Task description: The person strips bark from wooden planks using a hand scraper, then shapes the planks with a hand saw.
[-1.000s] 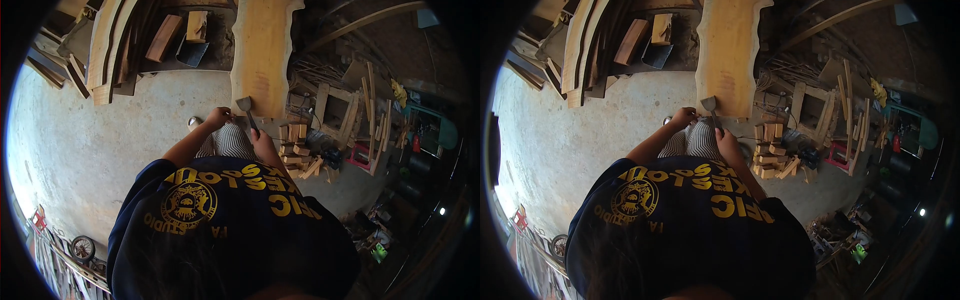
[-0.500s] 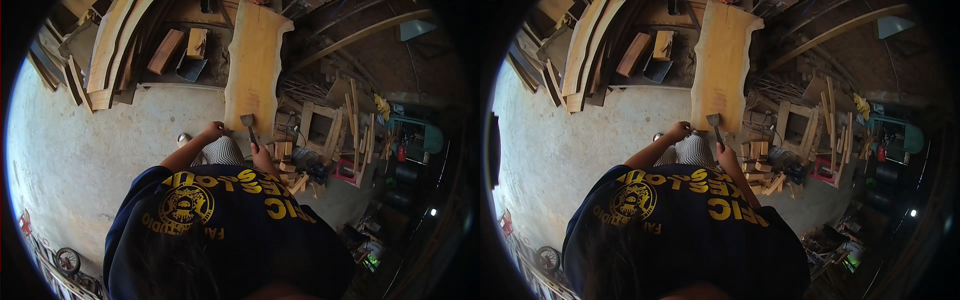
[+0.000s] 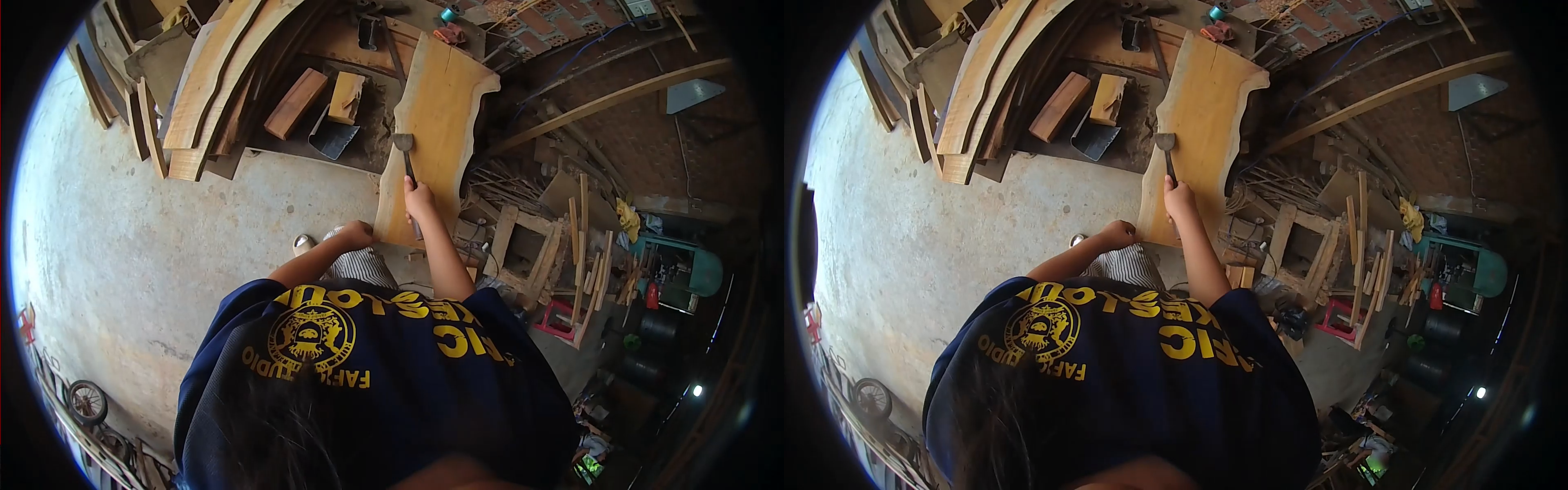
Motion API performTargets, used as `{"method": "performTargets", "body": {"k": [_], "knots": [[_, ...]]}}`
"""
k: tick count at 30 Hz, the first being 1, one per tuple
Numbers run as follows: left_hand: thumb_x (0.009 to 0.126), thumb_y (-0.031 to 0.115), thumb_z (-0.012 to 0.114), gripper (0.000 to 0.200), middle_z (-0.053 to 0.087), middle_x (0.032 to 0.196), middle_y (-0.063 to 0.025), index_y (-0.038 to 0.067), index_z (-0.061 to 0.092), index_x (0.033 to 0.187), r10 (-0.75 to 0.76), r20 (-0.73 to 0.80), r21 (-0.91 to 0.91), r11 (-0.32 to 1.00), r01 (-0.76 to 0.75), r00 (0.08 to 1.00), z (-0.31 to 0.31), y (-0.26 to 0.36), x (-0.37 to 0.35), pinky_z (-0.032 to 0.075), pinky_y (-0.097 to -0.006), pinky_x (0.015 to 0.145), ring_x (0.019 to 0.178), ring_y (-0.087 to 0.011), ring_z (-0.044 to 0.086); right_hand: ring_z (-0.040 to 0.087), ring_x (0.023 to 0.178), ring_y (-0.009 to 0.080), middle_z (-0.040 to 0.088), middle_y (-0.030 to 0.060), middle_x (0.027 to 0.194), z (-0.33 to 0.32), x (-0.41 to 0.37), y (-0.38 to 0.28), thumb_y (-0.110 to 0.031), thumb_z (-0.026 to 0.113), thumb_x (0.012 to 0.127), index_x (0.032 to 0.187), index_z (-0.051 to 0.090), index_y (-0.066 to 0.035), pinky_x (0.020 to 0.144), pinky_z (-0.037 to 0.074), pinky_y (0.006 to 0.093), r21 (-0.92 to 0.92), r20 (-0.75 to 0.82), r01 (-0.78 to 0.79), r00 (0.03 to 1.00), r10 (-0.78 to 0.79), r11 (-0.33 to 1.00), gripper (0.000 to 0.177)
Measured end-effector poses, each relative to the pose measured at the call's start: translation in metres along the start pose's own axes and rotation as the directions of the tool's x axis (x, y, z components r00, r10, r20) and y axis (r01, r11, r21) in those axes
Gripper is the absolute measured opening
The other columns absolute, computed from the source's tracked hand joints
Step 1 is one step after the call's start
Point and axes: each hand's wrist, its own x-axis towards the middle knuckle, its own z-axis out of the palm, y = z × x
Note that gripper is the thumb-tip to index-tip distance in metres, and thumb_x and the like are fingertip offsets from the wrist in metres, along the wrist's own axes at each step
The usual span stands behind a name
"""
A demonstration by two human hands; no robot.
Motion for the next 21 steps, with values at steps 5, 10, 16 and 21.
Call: {"method": "performTargets", "body": {"k": [5,10,16,21], "knots": [[0.077,0.04,0.059,0.044,0.065,0.1,-0.021,0.002,0.067,0.098,0.013,0.058,0.011,1.0,-0.013,0.998,0.0,-0.003,0.011,0.047,-0.0391,0.086,0.095,-0.0347,0.062,0.052,0.037,0.0209,0.051,0.0088,0.051,0.005,-0.04,0.038,-0.045,0.041,0.095,0.09,0.053,0.001,0.036,0.043,0.0354,-0.036,0.006,-0.015,1.0,0.015,0.999,0.048],[0.08,0.037,0.058,0.039,0.066,0.095,-0.0192,0.003,0.066,0.098,0.028,-0.016,-0.042,0.999,-0.029,0.999,0.016,-0.007,0.014,0.049,-0.0381,0.082,0.091,-0.0322,0.064,0.051,0.037,0.0213,0.05,0.0091,0.05,-0.013,0.002,-0.012,-0.046,0.041,0.095,0.088,0.051,0.001,0.037,0.044,0.0359,-0.025,0.021,0.03,0.999,-0.029,0.999,0.049],[0.081,0.036,0.056,0.039,0.066,0.097,-0.0207,0.005,0.065,0.102,-0.009,-0.04,-0.064,0.998,0.007,0.999,0.018,-0.007,0.014,0.049,-0.0398,0.084,0.094,-0.0347,0.063,0.049,0.036,0.0209,0.046,0.0072,0.049,0.0,0.057,-0.049,-0.047,0.04,0.095,0.086,0.049,-0.001,0.035,0.042,0.0354,0.076,-0.016,0.022,1.0,-0.021,0.997,0.048],[0.079,0.041,0.055,0.043,0.065,0.096,-0.0222,0.004,0.066,0.1,0.005,-0.022,-0.038,0.999,-0.006,1.0,0.015,-0.01,0.018,0.048,-0.0414,0.085,0.094,-0.0369,0.062,0.055,0.04,0.0253,0.057,0.014,0.059,0.005,0.016,0.01,-0.046,0.042,0.094,0.095,0.055,0.003,0.037,0.044,0.0369,-0.003,-0.019,0.023,1.0,-0.023,1.0,0.05]]}}
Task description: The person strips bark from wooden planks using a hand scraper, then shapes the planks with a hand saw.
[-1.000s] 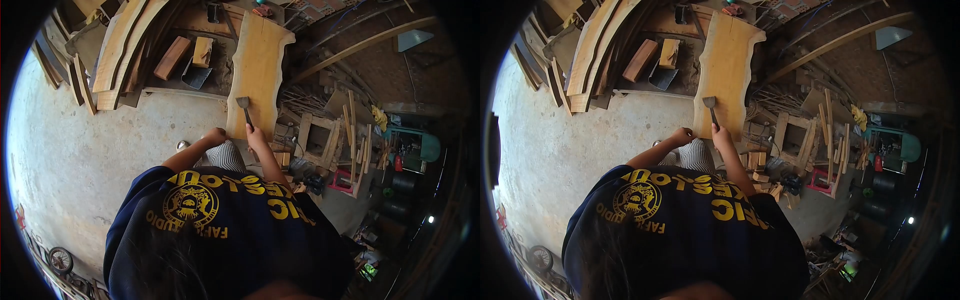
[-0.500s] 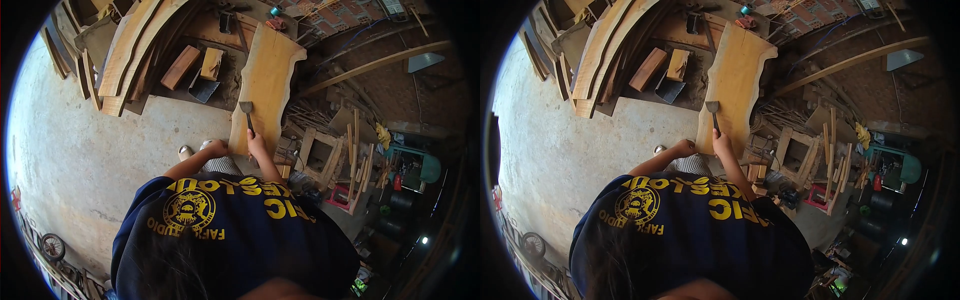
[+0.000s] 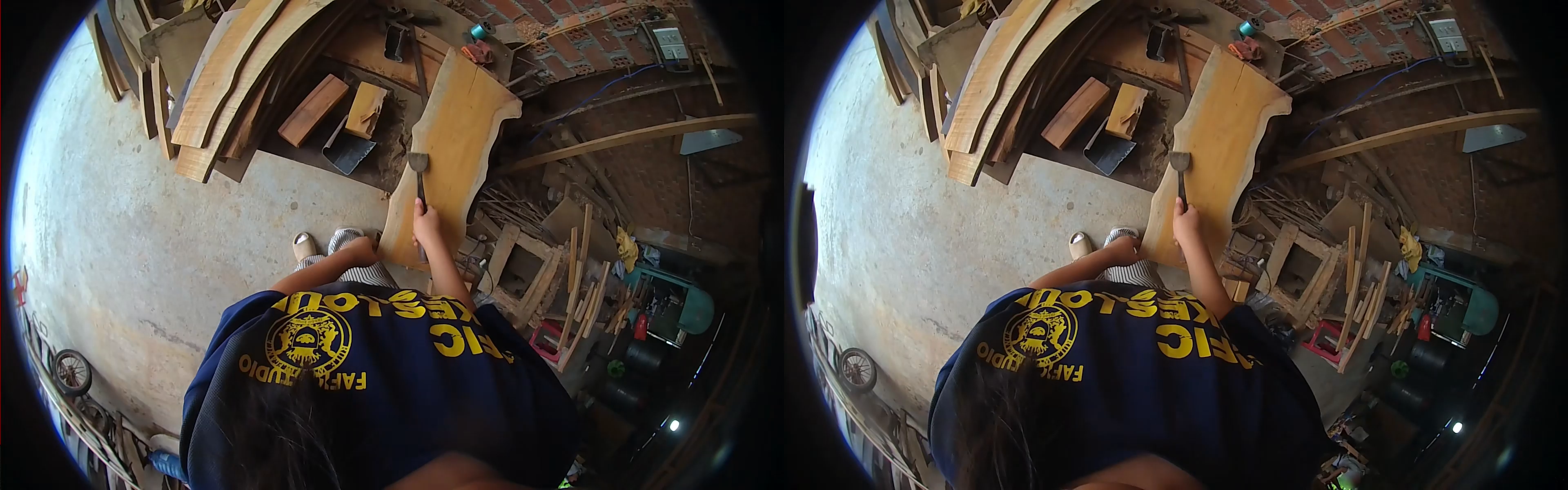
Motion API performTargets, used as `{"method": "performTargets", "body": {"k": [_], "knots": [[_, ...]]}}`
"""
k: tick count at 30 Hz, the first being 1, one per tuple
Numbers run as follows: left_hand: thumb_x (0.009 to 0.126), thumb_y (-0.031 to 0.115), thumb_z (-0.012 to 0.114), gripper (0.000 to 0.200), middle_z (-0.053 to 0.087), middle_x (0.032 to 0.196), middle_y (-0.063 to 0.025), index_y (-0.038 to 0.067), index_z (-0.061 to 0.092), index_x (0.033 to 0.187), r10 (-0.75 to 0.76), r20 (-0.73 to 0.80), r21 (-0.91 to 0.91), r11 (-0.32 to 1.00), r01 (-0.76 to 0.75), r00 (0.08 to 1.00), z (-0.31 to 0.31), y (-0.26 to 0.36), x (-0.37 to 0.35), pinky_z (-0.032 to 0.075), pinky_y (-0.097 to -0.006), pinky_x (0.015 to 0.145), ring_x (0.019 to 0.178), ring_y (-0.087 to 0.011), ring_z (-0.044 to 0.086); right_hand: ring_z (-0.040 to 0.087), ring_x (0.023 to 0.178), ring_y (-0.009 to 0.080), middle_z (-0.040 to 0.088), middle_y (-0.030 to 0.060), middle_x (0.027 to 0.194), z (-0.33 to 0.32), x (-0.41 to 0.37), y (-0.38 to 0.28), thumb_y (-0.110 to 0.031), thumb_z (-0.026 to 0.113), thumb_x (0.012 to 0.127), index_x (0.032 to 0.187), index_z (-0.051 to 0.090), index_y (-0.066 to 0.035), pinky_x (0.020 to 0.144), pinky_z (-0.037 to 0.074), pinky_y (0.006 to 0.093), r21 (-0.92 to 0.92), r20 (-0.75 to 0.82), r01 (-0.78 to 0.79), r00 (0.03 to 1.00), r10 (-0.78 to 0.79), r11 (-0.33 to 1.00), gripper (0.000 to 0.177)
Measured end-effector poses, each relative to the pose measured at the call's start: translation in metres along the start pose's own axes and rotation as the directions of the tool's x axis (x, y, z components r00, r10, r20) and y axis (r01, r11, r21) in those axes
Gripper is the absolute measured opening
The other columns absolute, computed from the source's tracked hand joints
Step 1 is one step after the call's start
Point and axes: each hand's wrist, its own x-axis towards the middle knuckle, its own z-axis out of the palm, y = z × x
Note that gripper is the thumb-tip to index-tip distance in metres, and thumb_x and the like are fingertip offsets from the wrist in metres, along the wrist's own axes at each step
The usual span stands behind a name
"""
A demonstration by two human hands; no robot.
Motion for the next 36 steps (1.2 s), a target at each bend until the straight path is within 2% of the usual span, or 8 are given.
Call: {"method": "performTargets", "body": {"k": [3,11,20,23,27,29,31,36], "knots": [[0.079,0.042,0.054,0.046,0.065,0.098,-0.0221,0.003,0.067,0.098,0.006,0.054,-0.014,1.0,-0.006,0.999,-0.007,0.009,-0.003,0.048,-0.0413,0.086,0.095,-0.0369,0.062,0.055,0.04,0.0253,0.058,0.0147,0.06,-0.009,-0.029,-0.009,-0.045,0.042,0.094,0.096,0.055,0.003,0.038,0.045,0.0367,-0.013,0.04,-0.105,0.994,0.105,0.994,0.05],[0.079,0.039,0.054,0.044,0.065,0.1,-0.0216,0.002,0.066,0.1,-0.061,0.028,-0.042,0.997,0.062,0.998,-0.006,0.016,-0.008,0.047,-0.0411,0.088,0.098,-0.0361,0.061,0.055,0.041,0.0231,0.056,0.0129,0.058,-0.022,0.022,-0.065,-0.044,0.041,0.095,0.094,0.054,0.003,0.039,0.045,0.0365,0.015,0.092,-0.076,0.993,0.074,0.997,0.049],[0.078,0.036,0.057,0.042,0.066,0.099,-0.0212,0.002,0.066,0.101,-0.033,0.061,-0.031,0.999,0.035,0.998,-0.009,0.017,-0.007,0.048,-0.0404,0.086,0.096,-0.0354,0.062,0.052,0.038,0.0208,0.049,0.0088,0.05,-0.002,-0.06,0.029,-0.046,0.042,0.095,0.086,0.051,0.0,0.035,0.043,0.0341,-0.071,0.069,-0.108,0.991,0.113,0.992,0.047],[0.078,0.035,0.058,0.041,0.066,0.099,-0.0209,0.003,0.065,0.103,-0.03,0.051,-0.031,0.999,0.031,0.998,-0.006,0.018,-0.007,0.047,-0.0404,0.086,0.097,-0.0353,0.062,0.053,0.038,0.0211,0.05,0.0089,0.05,0.004,-0.061,0.057,-0.046,0.042,0.095,0.086,0.052,-0.001,0.036,0.043,0.0345,-0.151,-0.008,0.022,1.0,-0.024,0.988,0.048],[0.077,0.032,0.06,0.04,0.066,0.099,-0.0208,0.002,0.065,0.103,-0.037,0.068,-0.116,0.992,0.045,0.997,0.003,0.012,-0.004,0.048,-0.0402,0.086,0.096,-0.0354,0.062,0.052,0.038,0.0212,0.051,0.009,0.052,-0.015,-0.046,0.007,-0.048,0.039,0.095,0.087,0.052,0.0,0.037,0.044,0.0353,-0.119,0.087,-0.108,0.989,0.119,0.987,0.049],[0.075,0.032,0.064,0.04,0.066,0.098,-0.0205,0.002,0.065,0.102,-0.032,0.02,-0.159,0.987,0.034,0.999,0.008,0.008,-0.001,0.048,-0.04,0.086,0.097,-0.0342,0.062,0.052,0.038,0.0211,0.051,0.0088,0.053,-0.015,-0.021,-0.012,-0.048,0.039,0.095,0.087,0.051,0.0,0.037,0.044,0.0354,-0.066,0.084,-0.105,0.99,0.11,0.992,0.05],[0.074,0.031,0.065,0.041,0.066,0.1,-0.02,0.001,0.064,0.103,-0.018,0.05,-0.13,0.991,0.025,0.999,0.005,0.009,-0.001,0.048,-0.0398,0.086,0.097,-0.0343,0.062,0.058,0.043,0.0249,0.059,0.0154,0.062,-0.015,0.004,-0.035,-0.046,0.04,0.095,0.095,0.054,0.003,0.041,0.047,0.0364,-0.05,0.052,-0.069,0.996,0.072,0.996,0.051],[0.072,0.03,0.07,0.05,0.064,0.105,-0.0205,-0.001,0.059,0.109,0.02,0.08,-0.106,0.994,-0.011,0.997,0.02,-0.001,0.007,0.048,-0.0382,0.086,0.098,-0.0339,0.062,0.053,0.04,0.0217,0.054,0.0107,0.057,-0.02,0.02,-0.061,-0.047,0.041,0.094,0.091,0.051,0.0,0.039,0.045,0.0361,0.034,0.072,-0.067,0.995,0.065,0.997,0.049]]}}
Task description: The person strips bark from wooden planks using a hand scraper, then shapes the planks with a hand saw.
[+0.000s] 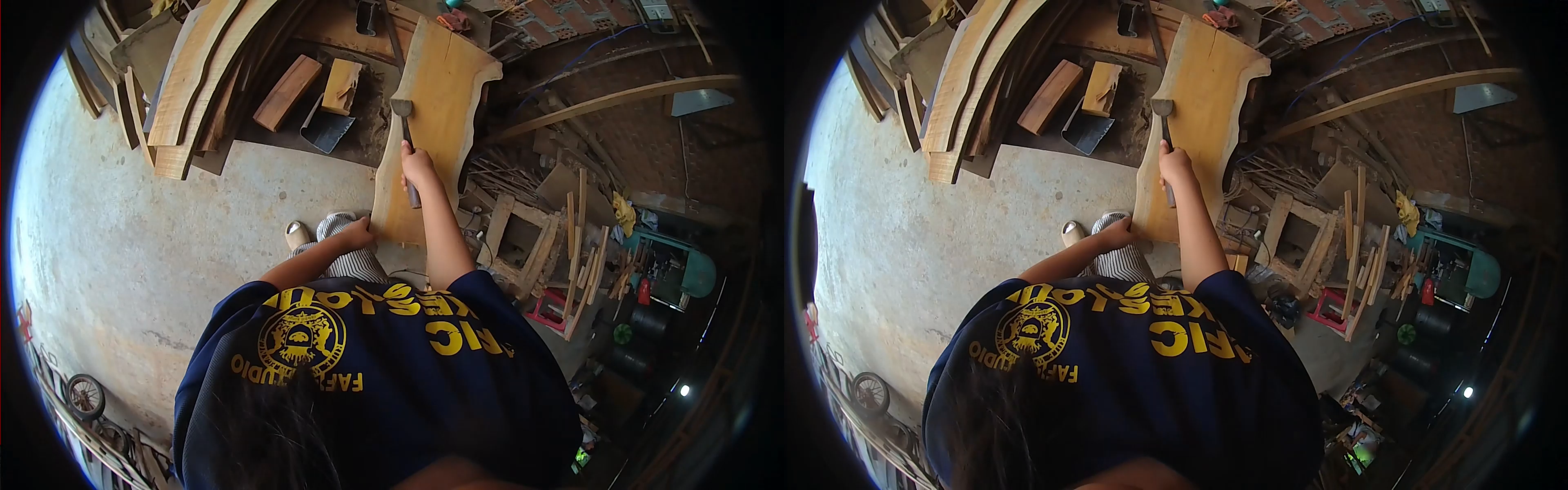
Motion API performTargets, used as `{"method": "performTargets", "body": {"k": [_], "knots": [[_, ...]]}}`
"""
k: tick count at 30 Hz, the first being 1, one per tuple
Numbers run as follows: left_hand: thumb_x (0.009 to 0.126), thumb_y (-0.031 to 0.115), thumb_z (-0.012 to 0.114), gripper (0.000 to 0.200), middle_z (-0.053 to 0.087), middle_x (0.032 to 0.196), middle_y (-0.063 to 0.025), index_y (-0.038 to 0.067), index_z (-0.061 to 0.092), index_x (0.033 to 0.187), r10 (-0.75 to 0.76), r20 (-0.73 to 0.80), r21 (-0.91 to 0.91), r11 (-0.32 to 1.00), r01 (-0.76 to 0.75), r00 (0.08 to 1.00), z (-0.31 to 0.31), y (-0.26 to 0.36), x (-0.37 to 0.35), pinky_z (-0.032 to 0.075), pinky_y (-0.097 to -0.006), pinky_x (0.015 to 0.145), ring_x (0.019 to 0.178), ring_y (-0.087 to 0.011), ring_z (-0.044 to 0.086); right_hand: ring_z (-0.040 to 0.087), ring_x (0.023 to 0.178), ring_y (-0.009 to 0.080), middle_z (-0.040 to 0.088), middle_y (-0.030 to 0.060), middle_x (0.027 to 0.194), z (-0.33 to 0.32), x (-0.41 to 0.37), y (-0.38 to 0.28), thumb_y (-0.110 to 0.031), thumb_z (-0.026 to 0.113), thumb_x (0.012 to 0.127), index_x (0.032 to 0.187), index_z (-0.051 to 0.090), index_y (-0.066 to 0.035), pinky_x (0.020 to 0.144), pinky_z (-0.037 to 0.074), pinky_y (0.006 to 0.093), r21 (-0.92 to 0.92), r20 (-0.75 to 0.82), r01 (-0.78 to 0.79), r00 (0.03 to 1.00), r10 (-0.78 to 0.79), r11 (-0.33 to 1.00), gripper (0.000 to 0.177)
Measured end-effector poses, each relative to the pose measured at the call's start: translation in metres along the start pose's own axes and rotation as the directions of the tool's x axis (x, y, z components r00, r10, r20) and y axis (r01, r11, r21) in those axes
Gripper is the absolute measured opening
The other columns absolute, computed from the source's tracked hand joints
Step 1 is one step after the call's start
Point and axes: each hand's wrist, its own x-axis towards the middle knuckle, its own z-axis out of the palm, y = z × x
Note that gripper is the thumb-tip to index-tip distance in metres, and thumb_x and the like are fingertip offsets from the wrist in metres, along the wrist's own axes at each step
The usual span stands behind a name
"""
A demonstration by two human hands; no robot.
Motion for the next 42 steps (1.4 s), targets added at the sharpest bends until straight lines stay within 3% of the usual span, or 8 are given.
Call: {"method": "performTargets", "body": {"k": [2,6,9,19,30,35,39,42], "knots": [[0.074,0.031,0.073,0.056,0.064,0.104,-0.0221,-0.002,0.055,0.115,-0.045,-0.18,-0.54,0.84,-0.061,0.983,0.01,0.003,0.003,0.048,-0.0367,0.086,0.098,-0.0325,0.062,0.05,0.038,0.0199,0.05,0.0083,0.053,-0.009,-0.006,0.003,-0.05,0.041,0.094,0.089,0.049,-0.002,0.037,0.044,0.0353,0.028,0.023,0.014,1.0,-0.015,1.0,0.048],[0.076,0.032,0.073,0.056,0.063,0.103,-0.0232,-0.002,0.052,0.116,-0.168,-0.059,-0.571,0.814,0.105,0.984,-0.006,0.026,-0.008,0.047,-0.0358,0.085,0.099,-0.0293,0.062,0.048,0.039,0.0177,0.046,0.0053,0.051,-0.021,-0.051,0.045,-0.056,0.046,0.091,0.088,0.045,-0.007,0.037,0.044,0.0338,0.328,0.198,-0.079,0.98,0.013,0.941,0.049],[0.08,0.026,0.071,0.048,0.063,0.101,-0.0194,-0.001,0.052,0.113,0.009,-0.317,-0.439,0.885,-0.155,0.948,-0.003,0.024,-0.018,0.048,-0.0348,0.081,0.095,-0.0254,0.062,0.048,0.038,0.0169,0.047,0.0051,0.052,-0.028,-0.086,0.082,-0.055,0.05,0.09,0.085,0.044,-0.008,0.037,0.043,0.0332,0.375,0.16,-0.102,0.986,0.044,0.921,0.047],[0.089,0.006,0.056,0.036,0.061,0.1,-0.01,0.0,0.043,0.122,-0.082,-0.449,-0.873,0.254,-0.417,0.89,-0.048,0.108,-0.116,0.051,-0.03,0.075,0.087,-0.02,0.061,0.049,0.037,0.0168,0.049,0.0042,0.051,-0.055,-0.128,0.145,-0.046,0.058,0.088,0.091,0.05,-0.007,0.035,0.042,0.032,0.507,-0.023,-0.024,0.999,0.042,0.862,0.04],[0.091,0.011,0.058,0.027,0.061,0.094,-0.0072,-0.005,0.052,0.112,0.055,-0.886,-0.365,0.529,-0.766,0.46,-0.084,0.185,-0.217,0.044,-0.0225,0.073,0.082,-0.0111,0.056,0.049,0.04,0.0171,0.048,0.0044,0.057,-0.031,-0.166,0.114,-0.043,0.055,0.092,0.087,0.042,-0.009,0.041,0.043,0.0326,0.696,0.139,0.002,0.981,-0.137,0.718,0.037],[0.087,0.002,0.057,0.032,0.06,0.112,-0.0208,-0.007,0.049,0.117,0.196,-0.952,-0.171,0.3,-0.939,0.236,-0.086,0.21,-0.24,0.046,-0.0354,0.092,0.103,-0.0247,0.06,0.05,0.049,0.0154,0.048,0.004,0.062,0.023,-0.168,0.076,-0.041,0.056,0.091,0.085,0.042,-0.007,0.046,0.045,0.033,0.8,0.346,-0.106,0.885,-0.31,0.591,0.037],[0.084,0.007,0.059,0.03,0.053,0.122,-0.0306,-0.006,0.055,0.111,0.64,-0.764,0.262,0.426,-0.866,0.083,-0.098,0.227,-0.244,0.04,-0.0444,0.1,0.12,-0.0375,0.049,0.049,0.045,0.0138,0.048,0.0021,0.062,0.031,-0.165,0.069,-0.041,0.061,0.088,0.094,0.042,-0.009,0.043,0.045,0.0326,0.83,0.367,-0.15,0.872,-0.325,0.538,0.038],[0.072,-0.004,0.061,0.029,0.049,0.121,-0.0379,-0.005,0.06,0.101,0.835,-0.475,0.317,0.459,-0.83,0.28,-0.107,0.257,-0.255,0.041,-0.039,0.098,0.119,-0.0366,0.051,0.049,0.045,0.0123,0.048,0.0014,0.062,0.021,-0.152,0.085,-0.043,0.061,0.088,0.089,0.043,-0.01,0.042,0.045,0.0306,0.849,0.343,-0.151,0.887,-0.31,0.506,0.037]]}}
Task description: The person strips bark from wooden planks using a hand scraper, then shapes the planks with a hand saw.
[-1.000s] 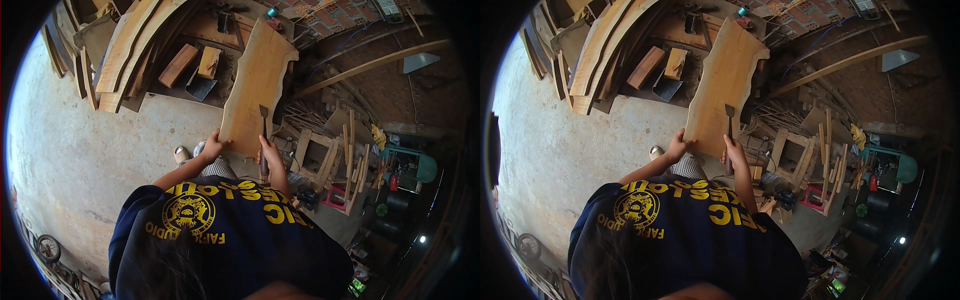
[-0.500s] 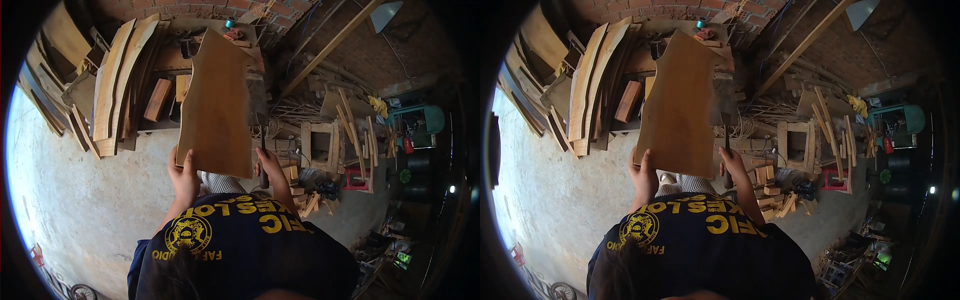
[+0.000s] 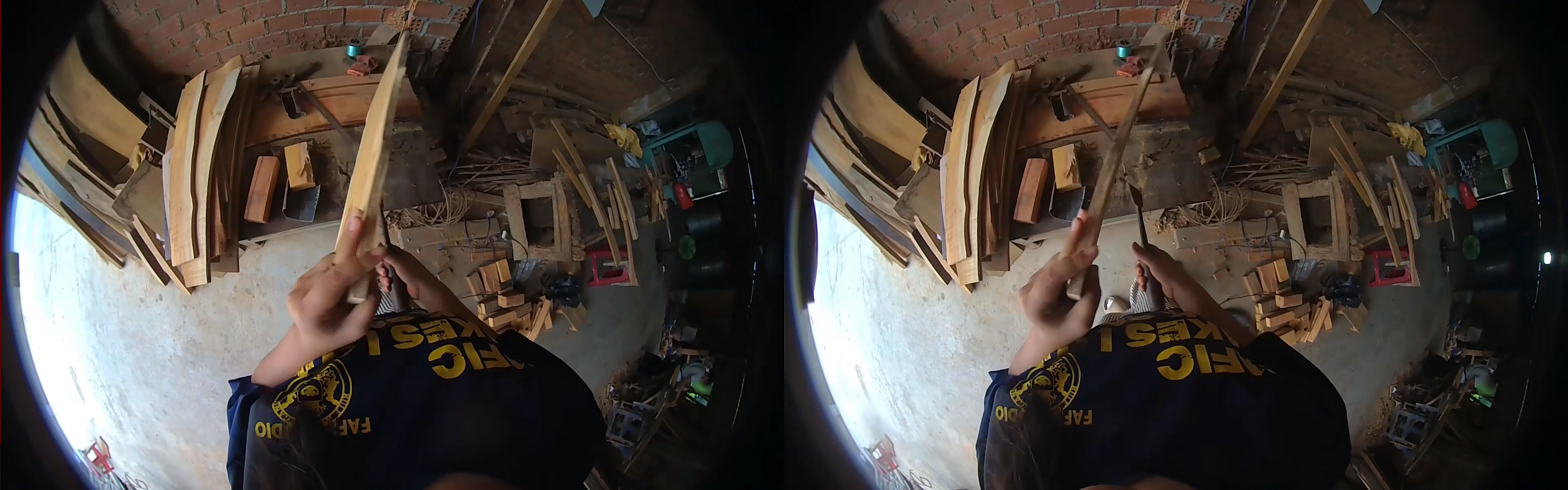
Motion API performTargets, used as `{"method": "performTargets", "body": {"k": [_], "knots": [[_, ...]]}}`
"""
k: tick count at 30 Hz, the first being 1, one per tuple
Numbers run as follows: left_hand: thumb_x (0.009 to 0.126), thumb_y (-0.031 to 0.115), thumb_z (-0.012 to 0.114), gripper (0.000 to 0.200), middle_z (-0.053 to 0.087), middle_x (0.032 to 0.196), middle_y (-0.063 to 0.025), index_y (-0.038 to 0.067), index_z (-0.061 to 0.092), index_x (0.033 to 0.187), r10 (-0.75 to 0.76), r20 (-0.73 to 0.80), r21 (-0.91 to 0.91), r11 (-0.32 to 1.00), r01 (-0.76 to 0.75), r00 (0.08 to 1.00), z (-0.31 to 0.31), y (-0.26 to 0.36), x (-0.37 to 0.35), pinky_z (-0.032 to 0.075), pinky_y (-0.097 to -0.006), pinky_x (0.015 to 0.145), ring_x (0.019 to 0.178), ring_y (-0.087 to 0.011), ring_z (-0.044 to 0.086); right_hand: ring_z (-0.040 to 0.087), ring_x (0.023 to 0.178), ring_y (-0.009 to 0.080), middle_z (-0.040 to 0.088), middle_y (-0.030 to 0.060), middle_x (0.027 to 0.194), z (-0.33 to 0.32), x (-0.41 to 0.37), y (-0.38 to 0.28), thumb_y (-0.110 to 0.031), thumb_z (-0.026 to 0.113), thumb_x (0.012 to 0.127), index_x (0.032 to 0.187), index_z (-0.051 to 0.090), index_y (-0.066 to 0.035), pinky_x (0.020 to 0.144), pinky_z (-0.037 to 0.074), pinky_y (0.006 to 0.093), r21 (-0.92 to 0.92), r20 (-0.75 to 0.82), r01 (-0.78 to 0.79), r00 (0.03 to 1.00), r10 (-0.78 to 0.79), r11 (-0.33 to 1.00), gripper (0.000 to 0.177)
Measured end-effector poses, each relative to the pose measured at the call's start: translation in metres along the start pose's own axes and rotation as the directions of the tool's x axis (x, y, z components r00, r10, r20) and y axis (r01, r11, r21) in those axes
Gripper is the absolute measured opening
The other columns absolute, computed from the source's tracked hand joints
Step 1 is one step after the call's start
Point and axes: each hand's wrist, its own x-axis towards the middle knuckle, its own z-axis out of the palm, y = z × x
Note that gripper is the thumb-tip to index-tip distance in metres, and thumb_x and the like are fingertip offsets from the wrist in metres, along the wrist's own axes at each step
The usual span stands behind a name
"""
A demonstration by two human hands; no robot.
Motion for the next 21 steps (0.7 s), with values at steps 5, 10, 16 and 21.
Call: {"method": "performTargets", "body": {"k": [5,10,16,21], "knots": [[0.071,0.003,0.064,0.034,0.055,0.122,-0.0253,0.0,0.062,0.104,0.268,0.412,0.102,0.936,-0.336,0.871,0.023,0.005,0.028,0.045,-0.0418,0.099,0.112,-0.0328,0.057,0.052,0.051,0.0106,0.051,0.0015,0.067,-0.004,-0.005,-0.006,-0.047,0.056,0.088,0.092,0.052,-0.009,0.048,0.048,0.0273,0.317,-0.032,0.137,0.991,-0.134,0.938,0.039],[0.067,0.001,0.066,0.043,0.052,0.127,-0.0205,0.003,0.061,0.11,0.175,0.749,-0.026,0.972,-0.235,0.639,0.044,-0.01,0.016,0.032,-0.0484,0.108,0.124,-0.0335,0.046,0.056,0.058,0.0121,0.056,0.0028,0.071,-0.021,-0.049,-0.041,-0.045,0.054,0.089,0.097,0.055,-0.007,0.053,0.05,0.0272,0.384,-0.159,0.252,0.966,-0.205,0.888,0.038],[0.068,-0.001,0.064,0.041,0.055,0.126,-0.0114,0.005,0.062,0.109,0.124,0.865,-0.042,0.983,-0.177,0.487,0.056,-0.014,0.007,0.022,-0.0594,0.109,0.133,-0.0294,0.036,0.062,0.065,0.0138,0.062,0.0045,0.076,-0.007,-0.07,-0.077,-0.041,0.051,0.09,0.104,0.058,-0.005,0.06,0.052,0.0271,0.443,-0.32,0.401,0.906,-0.276,0.802,0.039],[0.07,-0.005,0.061,0.039,0.057,0.124,-0.0066,0.007,0.064,0.107,0.161,0.849,-0.091,0.983,-0.161,0.503,0.046,-0.006,0.004,0.013,-0.0618,0.11,0.136,-0.0279,0.03,0.065,0.07,0.0164,0.067,0.0071,0.081,-0.015,-0.062,-0.086,-0.033,0.046,0.091,0.103,0.059,-0.003,0.063,0.054,0.0297,0.404,-0.19,0.408,0.913,-0.361,0.819,0.034]]}}
